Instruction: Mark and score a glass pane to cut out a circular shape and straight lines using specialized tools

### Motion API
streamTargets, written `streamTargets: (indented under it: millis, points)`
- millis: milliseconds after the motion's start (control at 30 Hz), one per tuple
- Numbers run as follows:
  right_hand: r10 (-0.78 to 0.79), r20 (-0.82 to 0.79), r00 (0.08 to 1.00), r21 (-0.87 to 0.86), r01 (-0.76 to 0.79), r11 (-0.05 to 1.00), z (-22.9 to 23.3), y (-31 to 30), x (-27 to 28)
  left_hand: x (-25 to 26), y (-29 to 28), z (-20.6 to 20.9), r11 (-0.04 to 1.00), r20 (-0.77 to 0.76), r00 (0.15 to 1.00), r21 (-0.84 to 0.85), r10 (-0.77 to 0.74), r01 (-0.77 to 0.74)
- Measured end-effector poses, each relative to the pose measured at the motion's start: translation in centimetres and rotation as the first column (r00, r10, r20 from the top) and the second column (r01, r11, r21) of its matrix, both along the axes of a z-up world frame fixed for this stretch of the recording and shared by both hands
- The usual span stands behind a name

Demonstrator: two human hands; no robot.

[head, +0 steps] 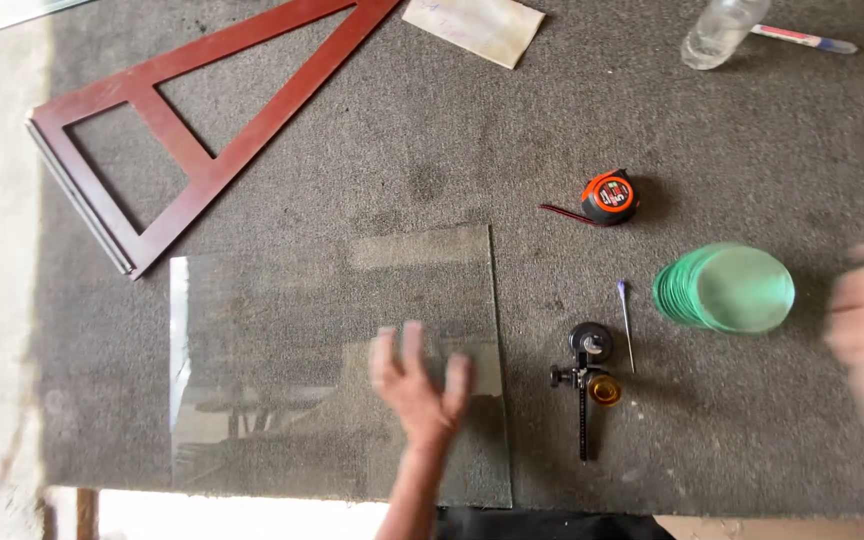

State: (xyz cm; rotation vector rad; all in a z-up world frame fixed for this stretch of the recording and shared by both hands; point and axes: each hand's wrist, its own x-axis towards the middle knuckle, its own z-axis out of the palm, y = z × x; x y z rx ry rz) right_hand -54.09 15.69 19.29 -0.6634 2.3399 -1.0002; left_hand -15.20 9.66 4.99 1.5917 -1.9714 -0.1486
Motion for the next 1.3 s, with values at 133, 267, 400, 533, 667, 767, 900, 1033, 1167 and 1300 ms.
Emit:
streamTargets:
  millis: [133,267,400,533,667,767,900,1033,1167,1300]
  points:
    - [0.493,0.117,0.862,0.208,-0.507,0.836,-3.2,-1.8,17.0,13.1,-3.7,-7.7,0.906,0.343,0.846,-0.272,0.407,-0.325]
    - [0.622,-0.103,0.777,0.207,-0.594,0.777,-12.5,-5.4,21.7,19.0,-4.5,-6.5,0.897,0.273,0.889,0.146,0.368,-0.417]
    - [0.582,-0.385,0.717,0.107,-0.591,0.799,-16.6,-8.0,23.1,19.1,-4.9,-5.6,0.897,0.246,0.891,0.137,0.381,-0.421]
    - [0.58,-0.426,0.694,0.137,-0.585,0.8,-17.8,-8.4,23.4,19.1,-4.6,-5.2,0.895,0.242,0.892,0.144,0.382,-0.423]
    - [0.444,-0.549,0.708,-0.053,-0.559,0.827,-15.8,-8.8,23.6,19.1,-4.8,-5.4,0.898,0.234,0.891,0.117,0.39,-0.424]
    - [0.255,-0.723,0.642,-0.197,-0.546,0.815,-16.1,-9.4,24.2,19.0,-5.2,-5.4,0.897,0.247,0.887,0.112,0.391,-0.427]
    - [0.444,-0.568,0.693,0.016,-0.53,0.848,-16.1,-7.9,24.6,18.2,-4.4,-4.5,0.898,0.236,0.892,0.124,0.386,-0.421]
    - [0.3,-0.614,0.73,-0.091,-0.443,0.892,-14.6,-7.8,23.0,19.0,-4.9,-4.7,0.906,0.257,0.887,0.085,0.383,-0.416]
    - [0.317,-0.604,0.731,0.047,-0.365,0.93,-15.1,-9.2,18.9,18.9,-4.7,-4.4,0.889,0.238,0.897,0.187,0.372,-0.418]
    - [0.451,-0.519,0.726,0.23,-0.39,0.892,-15.8,-11.7,16.4,18.8,-5.1,-4.7,0.899,0.226,0.902,0.162,0.369,-0.408]
